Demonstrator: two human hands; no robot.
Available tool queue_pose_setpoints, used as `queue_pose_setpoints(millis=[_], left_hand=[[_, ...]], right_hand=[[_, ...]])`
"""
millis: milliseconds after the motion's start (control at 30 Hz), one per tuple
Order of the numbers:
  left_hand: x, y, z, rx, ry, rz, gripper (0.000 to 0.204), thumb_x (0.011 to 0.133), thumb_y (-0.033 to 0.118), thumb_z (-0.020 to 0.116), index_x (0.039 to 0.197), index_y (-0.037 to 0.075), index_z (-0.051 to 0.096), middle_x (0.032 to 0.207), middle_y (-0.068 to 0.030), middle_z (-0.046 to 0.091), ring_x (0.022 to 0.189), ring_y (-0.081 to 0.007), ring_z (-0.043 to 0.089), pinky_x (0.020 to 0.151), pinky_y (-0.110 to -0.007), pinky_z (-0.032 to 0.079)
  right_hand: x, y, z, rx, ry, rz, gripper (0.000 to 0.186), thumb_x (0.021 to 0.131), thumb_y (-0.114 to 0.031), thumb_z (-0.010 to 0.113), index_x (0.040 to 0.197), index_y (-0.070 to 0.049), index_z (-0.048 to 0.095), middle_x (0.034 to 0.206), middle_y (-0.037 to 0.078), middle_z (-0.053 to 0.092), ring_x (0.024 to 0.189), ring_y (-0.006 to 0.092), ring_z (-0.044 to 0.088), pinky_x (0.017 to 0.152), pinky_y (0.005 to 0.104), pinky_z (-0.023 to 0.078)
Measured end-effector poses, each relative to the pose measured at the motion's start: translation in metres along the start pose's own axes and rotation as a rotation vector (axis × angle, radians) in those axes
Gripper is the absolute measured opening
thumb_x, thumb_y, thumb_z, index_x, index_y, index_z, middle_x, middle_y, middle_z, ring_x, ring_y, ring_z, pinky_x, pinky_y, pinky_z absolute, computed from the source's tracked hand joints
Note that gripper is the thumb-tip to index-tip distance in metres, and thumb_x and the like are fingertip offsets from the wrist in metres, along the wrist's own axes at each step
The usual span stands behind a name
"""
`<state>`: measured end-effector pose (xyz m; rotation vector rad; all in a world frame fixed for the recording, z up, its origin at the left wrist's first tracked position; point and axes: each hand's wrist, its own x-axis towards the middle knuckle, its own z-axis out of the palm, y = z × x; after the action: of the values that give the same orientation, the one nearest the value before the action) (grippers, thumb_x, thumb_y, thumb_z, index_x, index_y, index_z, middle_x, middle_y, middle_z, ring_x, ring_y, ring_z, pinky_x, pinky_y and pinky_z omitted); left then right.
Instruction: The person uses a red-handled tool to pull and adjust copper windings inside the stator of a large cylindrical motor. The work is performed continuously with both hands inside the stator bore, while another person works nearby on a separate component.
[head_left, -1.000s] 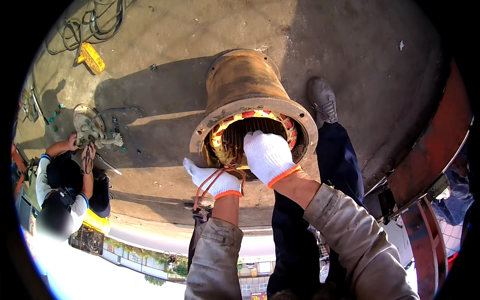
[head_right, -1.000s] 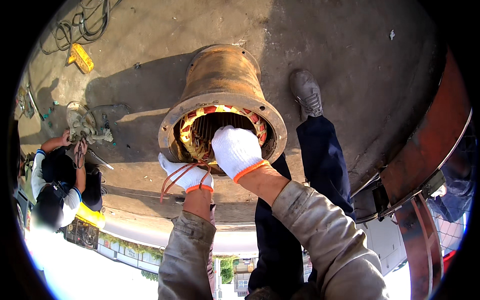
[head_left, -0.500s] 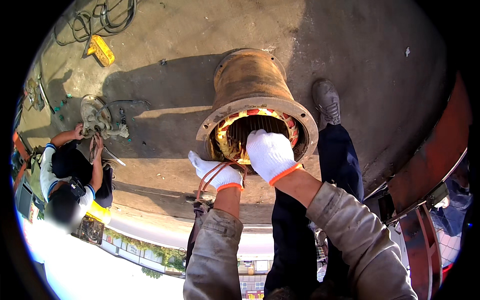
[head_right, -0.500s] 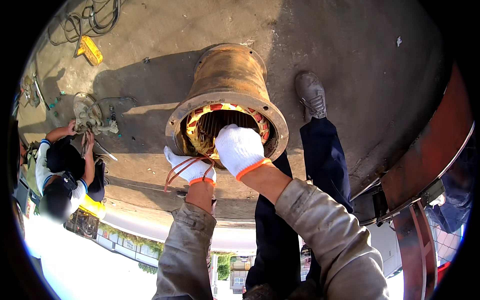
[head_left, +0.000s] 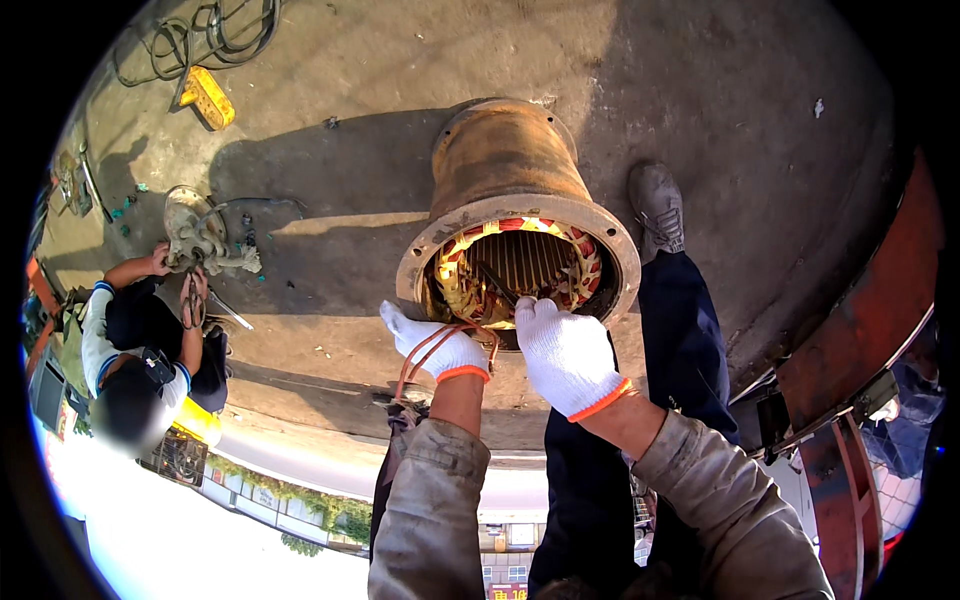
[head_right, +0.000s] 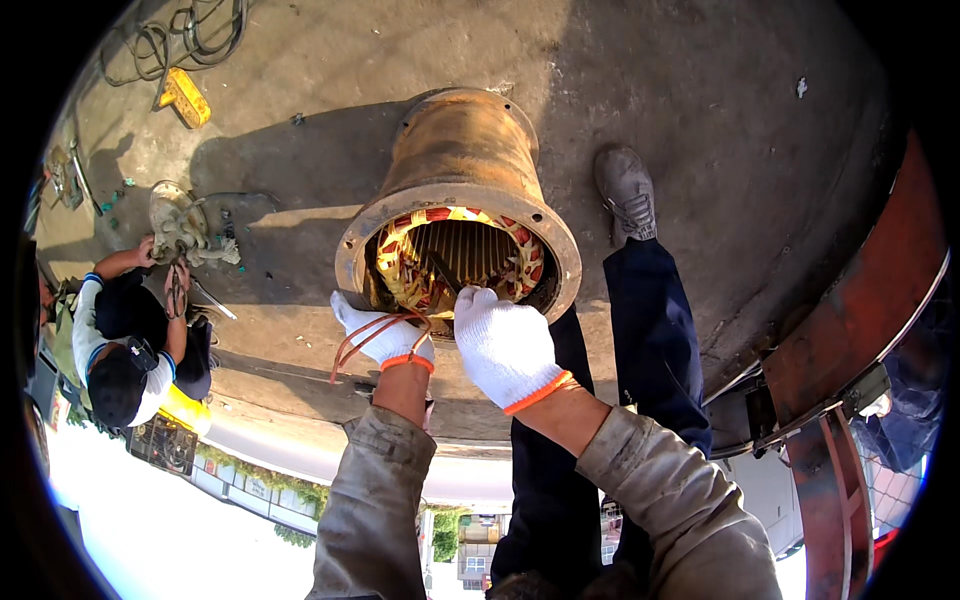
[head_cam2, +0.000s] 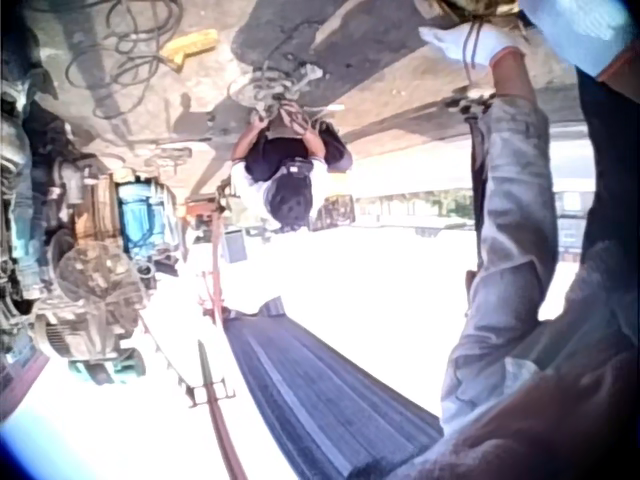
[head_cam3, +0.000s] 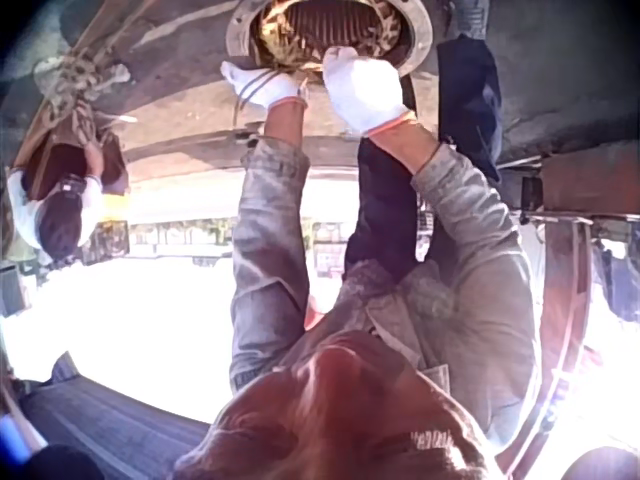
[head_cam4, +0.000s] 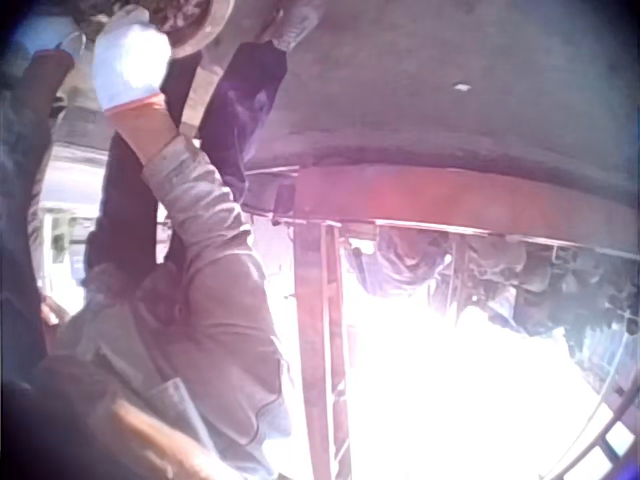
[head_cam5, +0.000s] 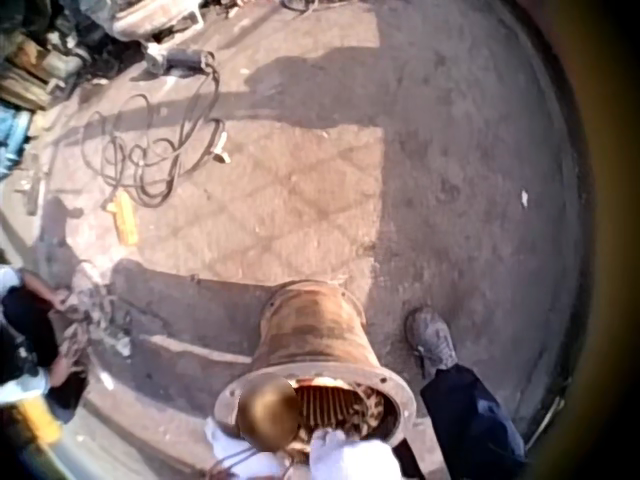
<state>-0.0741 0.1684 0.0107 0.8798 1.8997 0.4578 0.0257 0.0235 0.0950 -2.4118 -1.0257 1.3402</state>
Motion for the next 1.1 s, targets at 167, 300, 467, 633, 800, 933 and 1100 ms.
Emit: queue_pose_setpoints(millis=[167, 300, 467, 633, 800, 933, 1100], left_hand=[[0.002, -0.001, -0.002, -0.005, 0.089, -0.012, 0.063, 0.106, 0.04, 0.049, 0.146, -0.007, 0.05, 0.141, -0.0323, 0.056, 0.118, -0.0409, 0.065, 0.102, -0.047, 0.055], [-0.009, 0.006, 0.003, 0.075, 0.121, -0.07, 0.073, 0.104, 0.053, 0.048, 0.146, -0.008, 0.05, 0.139, -0.0329, 0.056, 0.116, -0.041, 0.065, 0.101, -0.046, 0.054], [0.02, -0.021, -0.021, 0.347, 0.071, 0.221, 0.054, 0.111, 0.033, 0.039, 0.144, -0.008, 0.049, 0.137, -0.0308, 0.058, 0.113, -0.0395, 0.067, 0.099, -0.044, 0.056], [0.028, -0.026, -0.029, 0.341, 0.062, 0.27, 0.044, 0.11, 0.023, 0.041, 0.138, -0.01, 0.052, 0.132, -0.0294, 0.061, 0.107, -0.0385, 0.069, 0.096, -0.043, 0.058], [-0.015, 0.012, 0.012, -0.131, 0.119, -0.203, 0.07, 0.104, 0.053, 0.053, 0.128, -0.012, 0.059, 0.126, -0.0259, 0.063, 0.103, -0.0338, 0.067, 0.093, -0.043, 0.056], [0.009, -0.003, -0.009, 0.125, 0.041, -0.007, 0.054, 0.11, 0.038, 0.042, 0.136, -0.008, 0.054, 0.125, -0.0288, 0.062, 0.103, -0.0345, 0.068, 0.09, -0.045, 0.057], [0.004, -0.003, -0.008, 0.29, 0.061, 0.066, 0.039, 0.111, 0.014, 0.035, 0.142, -0.004, 0.049, 0.127, -0.0319, 0.062, 0.1, -0.0355, 0.07, 0.084, -0.042, 0.06]], right_hand=[[-0.024, -0.008, 0.006, 0.017, 0.033, -0.012, 0.043, 0.08, -0.007, 0.066, 0.121, 0.007, 0.06, 0.083, 0.011, 0.061, 0.065, 0.0222, 0.068, 0.053, 0.0346, 0.054], [-0.018, -0.001, 0.008, -0.046, 0.123, -0.088, 0.046, 0.078, -0.011, 0.069, 0.12, 0.007, 0.062, 0.081, 0.01, 0.061, 0.063, 0.0179, 0.066, 0.048, 0.0314, 0.053], [0.0, -0.006, 0.011, -0.065, 0.099, -0.087, 0.038, 0.08, -0.011, 0.067, 0.113, 0.006, 0.064, 0.08, 0.009, 0.061, 0.061, 0.0188, 0.066, 0.049, 0.0314, 0.053], [0.014, 0.008, 0.015, 0.105, 0.031, 0.008, 0.027, 0.083, -0.009, 0.066, 0.107, 0.002, 0.064, 0.086, 0.013, 0.065, 0.068, 0.0264, 0.072, 0.055, 0.0359, 0.057], [-0.018, 0.017, 0.012, 0.107, 0.05, -0.023, 0.038, 0.081, -0.008, 0.068, 0.117, 0.004, 0.062, 0.09, 0.013, 0.065, 0.069, 0.0252, 0.072, 0.056, 0.0351, 0.057], [-0.014, 0.01, 0.007, 0.019, 0.048, -0.094, 0.043, 0.08, -0.011, 0.069, 0.119, 0.006, 0.062, 0.087, 0.011, 0.062, 0.066, 0.0213, 0.07, 0.052, 0.0329, 0.055], [-0.013, 0.004, 0.003, -0.03, 0.04, -0.097, 0.045, 0.079, -0.012, 0.07, 0.119, 0.006, 0.062, 0.085, 0.01, 0.061, 0.063, 0.0203, 0.068, 0.05, 0.0322, 0.055]])
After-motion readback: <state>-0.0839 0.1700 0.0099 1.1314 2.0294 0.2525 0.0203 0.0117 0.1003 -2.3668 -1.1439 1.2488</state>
